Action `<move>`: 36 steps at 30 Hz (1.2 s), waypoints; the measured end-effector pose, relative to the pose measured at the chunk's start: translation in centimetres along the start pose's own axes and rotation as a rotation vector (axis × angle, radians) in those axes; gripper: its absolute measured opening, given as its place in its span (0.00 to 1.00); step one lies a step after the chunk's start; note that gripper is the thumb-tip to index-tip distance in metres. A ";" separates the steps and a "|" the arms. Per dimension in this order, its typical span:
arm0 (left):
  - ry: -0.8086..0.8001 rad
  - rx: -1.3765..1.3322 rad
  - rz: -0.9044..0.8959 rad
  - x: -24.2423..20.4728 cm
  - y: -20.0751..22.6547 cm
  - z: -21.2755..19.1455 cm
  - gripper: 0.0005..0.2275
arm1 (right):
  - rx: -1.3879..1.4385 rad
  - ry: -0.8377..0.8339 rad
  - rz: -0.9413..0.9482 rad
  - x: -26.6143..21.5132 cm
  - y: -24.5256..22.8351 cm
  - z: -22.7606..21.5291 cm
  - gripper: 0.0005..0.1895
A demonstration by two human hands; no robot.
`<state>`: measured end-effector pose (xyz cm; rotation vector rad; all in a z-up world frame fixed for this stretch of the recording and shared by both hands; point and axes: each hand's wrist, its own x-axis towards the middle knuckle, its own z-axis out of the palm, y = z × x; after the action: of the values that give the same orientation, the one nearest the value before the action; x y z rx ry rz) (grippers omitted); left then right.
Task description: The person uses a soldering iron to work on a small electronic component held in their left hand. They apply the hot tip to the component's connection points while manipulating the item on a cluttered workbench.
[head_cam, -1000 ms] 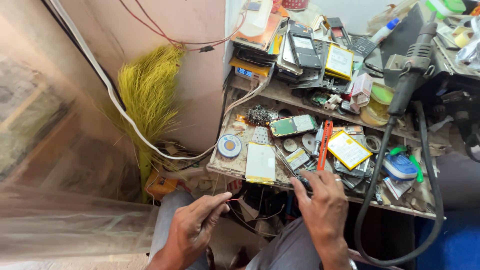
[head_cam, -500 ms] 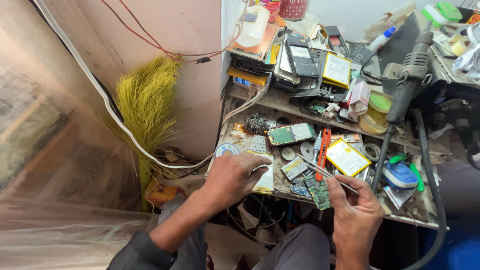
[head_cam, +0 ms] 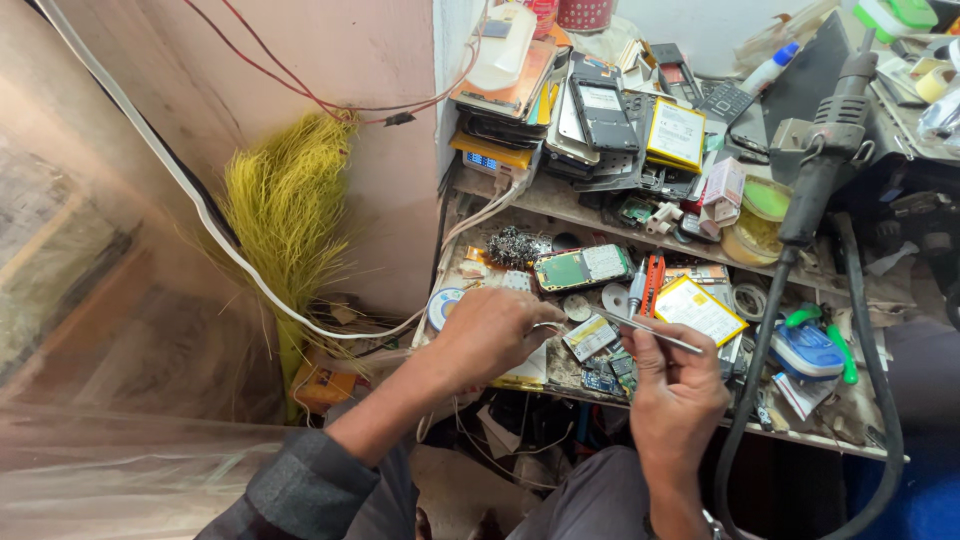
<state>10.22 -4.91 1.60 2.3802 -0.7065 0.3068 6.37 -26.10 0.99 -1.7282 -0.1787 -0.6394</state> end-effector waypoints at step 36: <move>-0.048 -0.101 -0.112 -8.1 0.3 -3.6 0.17 | 0.448 0.133 0.187 -9.0 1.6 -2.2 0.08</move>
<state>3.22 0.46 1.49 2.3270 -0.5937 0.1638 -1.10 -26.64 -4.62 -1.2498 -0.0591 -0.5262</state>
